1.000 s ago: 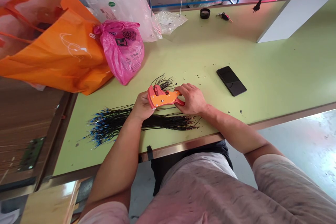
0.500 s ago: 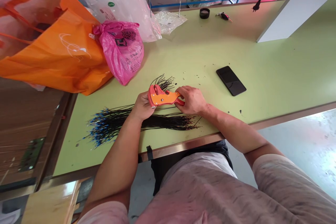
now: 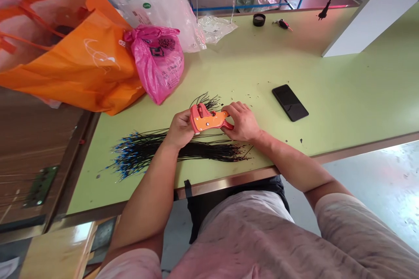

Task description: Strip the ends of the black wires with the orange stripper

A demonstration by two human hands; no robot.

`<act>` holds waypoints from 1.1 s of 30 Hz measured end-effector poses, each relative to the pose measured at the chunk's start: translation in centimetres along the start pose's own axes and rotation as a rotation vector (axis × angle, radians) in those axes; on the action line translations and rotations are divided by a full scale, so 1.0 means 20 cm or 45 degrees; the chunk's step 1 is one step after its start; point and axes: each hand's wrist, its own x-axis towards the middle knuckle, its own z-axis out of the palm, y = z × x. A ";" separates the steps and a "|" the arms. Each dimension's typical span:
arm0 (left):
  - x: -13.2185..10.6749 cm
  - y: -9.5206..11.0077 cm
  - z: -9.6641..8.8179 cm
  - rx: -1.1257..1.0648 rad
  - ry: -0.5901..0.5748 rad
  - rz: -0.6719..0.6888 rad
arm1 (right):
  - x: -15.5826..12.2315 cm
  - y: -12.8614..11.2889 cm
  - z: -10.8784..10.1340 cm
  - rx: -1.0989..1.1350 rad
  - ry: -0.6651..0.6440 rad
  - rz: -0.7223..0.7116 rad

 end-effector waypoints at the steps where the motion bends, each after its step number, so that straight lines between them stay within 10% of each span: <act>1: 0.00 0.00 0.00 0.005 0.000 -0.002 | 0.00 0.00 0.00 -0.001 0.008 -0.005; 33: 0.00 0.01 0.02 0.043 0.013 0.032 | 0.00 -0.07 -0.02 -0.031 -0.070 0.151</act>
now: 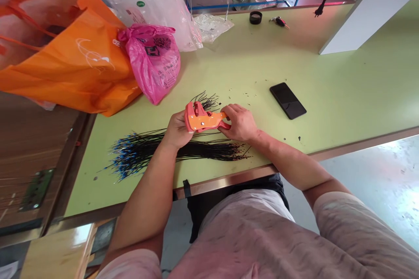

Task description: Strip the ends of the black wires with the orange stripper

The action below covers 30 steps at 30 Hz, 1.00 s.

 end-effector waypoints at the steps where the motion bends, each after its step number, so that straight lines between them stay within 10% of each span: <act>1: 0.00 0.01 0.00 0.001 0.014 -0.019 | 0.00 0.01 0.00 0.011 0.038 -0.035; 30: 0.00 0.01 -0.01 -0.048 -0.053 -0.093 | 0.01 0.04 0.01 0.092 0.018 -0.112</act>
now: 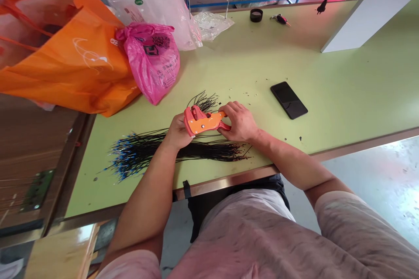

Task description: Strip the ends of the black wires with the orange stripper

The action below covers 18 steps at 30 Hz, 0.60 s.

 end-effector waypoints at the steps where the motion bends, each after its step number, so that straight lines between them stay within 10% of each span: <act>1: 0.00 0.00 0.00 -0.010 0.003 -0.017 | 0.00 0.00 0.00 -0.002 -0.008 0.000; 18: 0.02 -0.06 -0.05 -0.092 -0.027 -0.099 | 0.01 -0.02 -0.04 -0.020 -0.104 0.026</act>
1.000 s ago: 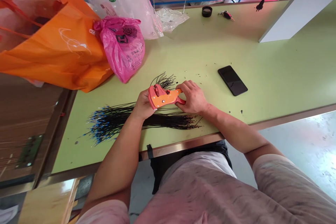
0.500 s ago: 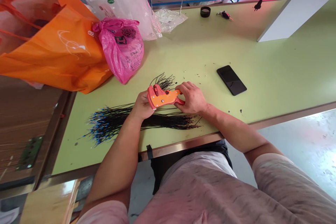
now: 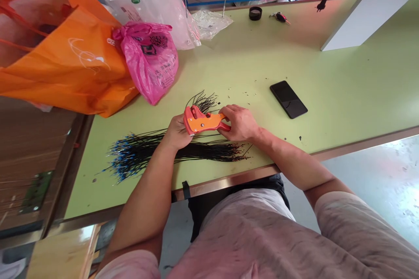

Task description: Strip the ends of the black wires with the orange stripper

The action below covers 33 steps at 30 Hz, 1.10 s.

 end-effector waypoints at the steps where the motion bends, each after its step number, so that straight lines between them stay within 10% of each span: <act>1: 0.00 0.00 0.00 0.006 -0.021 0.023 | 0.00 0.00 -0.01 -0.010 -0.013 0.024; 6: -0.02 0.00 0.02 0.178 0.012 0.232 | 0.00 -0.04 -0.02 0.081 -0.050 0.199; 15: -0.02 0.06 0.05 0.194 0.015 0.180 | 0.04 0.03 -0.04 1.018 0.166 0.284; 22: 0.01 0.08 0.09 -0.063 0.094 0.262 | 0.05 0.09 -0.05 1.664 -0.009 0.515; 33: 0.03 -0.02 0.03 0.155 0.032 0.345 | 0.06 0.12 -0.11 1.959 0.136 0.622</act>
